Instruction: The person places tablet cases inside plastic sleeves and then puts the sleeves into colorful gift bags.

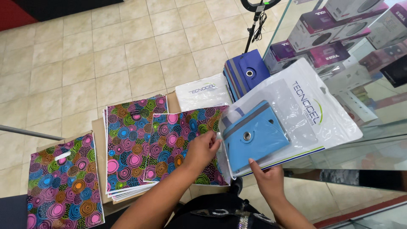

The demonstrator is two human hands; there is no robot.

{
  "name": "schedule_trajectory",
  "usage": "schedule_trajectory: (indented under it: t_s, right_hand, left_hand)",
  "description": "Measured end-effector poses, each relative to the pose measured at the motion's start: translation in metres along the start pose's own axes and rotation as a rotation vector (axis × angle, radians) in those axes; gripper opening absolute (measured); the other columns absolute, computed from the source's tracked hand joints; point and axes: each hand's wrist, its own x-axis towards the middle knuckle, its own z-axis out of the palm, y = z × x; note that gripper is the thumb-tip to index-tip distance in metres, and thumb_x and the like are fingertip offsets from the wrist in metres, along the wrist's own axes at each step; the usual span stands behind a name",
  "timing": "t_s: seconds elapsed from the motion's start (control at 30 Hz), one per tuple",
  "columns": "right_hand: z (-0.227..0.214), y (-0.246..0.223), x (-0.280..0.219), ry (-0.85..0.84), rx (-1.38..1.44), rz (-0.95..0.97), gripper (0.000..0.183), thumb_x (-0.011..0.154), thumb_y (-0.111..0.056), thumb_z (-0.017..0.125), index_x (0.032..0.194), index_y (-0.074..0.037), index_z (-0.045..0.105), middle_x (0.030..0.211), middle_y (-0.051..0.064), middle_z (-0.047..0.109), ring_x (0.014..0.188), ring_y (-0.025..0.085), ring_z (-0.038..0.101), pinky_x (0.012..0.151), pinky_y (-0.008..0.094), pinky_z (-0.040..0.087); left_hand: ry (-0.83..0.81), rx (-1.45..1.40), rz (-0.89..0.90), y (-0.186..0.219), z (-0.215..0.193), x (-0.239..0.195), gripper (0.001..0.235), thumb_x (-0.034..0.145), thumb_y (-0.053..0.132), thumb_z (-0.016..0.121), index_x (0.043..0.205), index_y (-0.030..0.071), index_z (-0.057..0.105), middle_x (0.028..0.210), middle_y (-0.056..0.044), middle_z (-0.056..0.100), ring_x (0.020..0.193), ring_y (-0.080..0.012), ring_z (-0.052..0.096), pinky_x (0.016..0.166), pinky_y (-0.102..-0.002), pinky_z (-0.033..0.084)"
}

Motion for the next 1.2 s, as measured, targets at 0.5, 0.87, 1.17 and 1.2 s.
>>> schedule_trajectory:
  t_s: [0.5, 0.87, 1.17, 1.2]
  right_hand:
    - [0.031, 0.015, -0.008, 0.047, 0.201, -0.18, 0.043, 0.09, -0.023, 0.092, 0.128, -0.004, 0.083, 0.124, 0.011, 0.087, 0.118, 0.024, 0.081, 0.109, 0.04, 0.062]
    - [0.018, 0.055, 0.013, -0.139, 0.432, -0.102, 0.039, 0.095, -0.013, 0.087, 0.131, -0.001, 0.078, 0.127, 0.014, 0.086, 0.119, 0.026, 0.08, 0.11, 0.043, 0.065]
    - [-0.047, 0.055, 0.073, -0.298, 0.406, -0.033, 0.058, 0.088, -0.004, 0.087, 0.139, 0.005, 0.062, 0.132, 0.025, 0.083, 0.122, 0.035, 0.079, 0.108, 0.049, 0.067]
    - [-0.051, 0.045, 0.076, -0.304, 0.403, -0.042, 0.058, 0.088, -0.004, 0.087, 0.139, 0.005, 0.062, 0.132, 0.025, 0.083, 0.122, 0.035, 0.079, 0.108, 0.049, 0.067]
  left_hand:
    - [-0.01, -0.088, 0.003, 0.031, -0.006, -0.018, 0.03, 0.108, 0.027, 0.084, 0.089, 0.018, 0.061, 0.067, 0.001, 0.06, 0.065, -0.0159, 0.05, 0.064, -0.04, 0.039]
    - [-0.079, -0.055, 0.165, 0.045, -0.038, -0.047, 0.016, 0.103, 0.036, 0.085, 0.101, 0.021, 0.082, 0.103, 0.002, 0.072, 0.09, -0.0168, 0.067, 0.077, -0.037, 0.055]
    - [0.199, 0.167, 0.201, 0.008, -0.147, -0.032, 0.122, 0.083, 0.039, 0.102, 0.179, 0.019, 0.029, 0.184, -0.02, 0.033, 0.17, -0.0418, 0.029, 0.135, -0.061, 0.026]
    - [0.21, 0.165, 0.201, 0.014, -0.153, -0.034, 0.122, 0.083, 0.039, 0.102, 0.179, 0.019, 0.029, 0.184, -0.02, 0.033, 0.17, -0.0418, 0.029, 0.135, -0.061, 0.026]
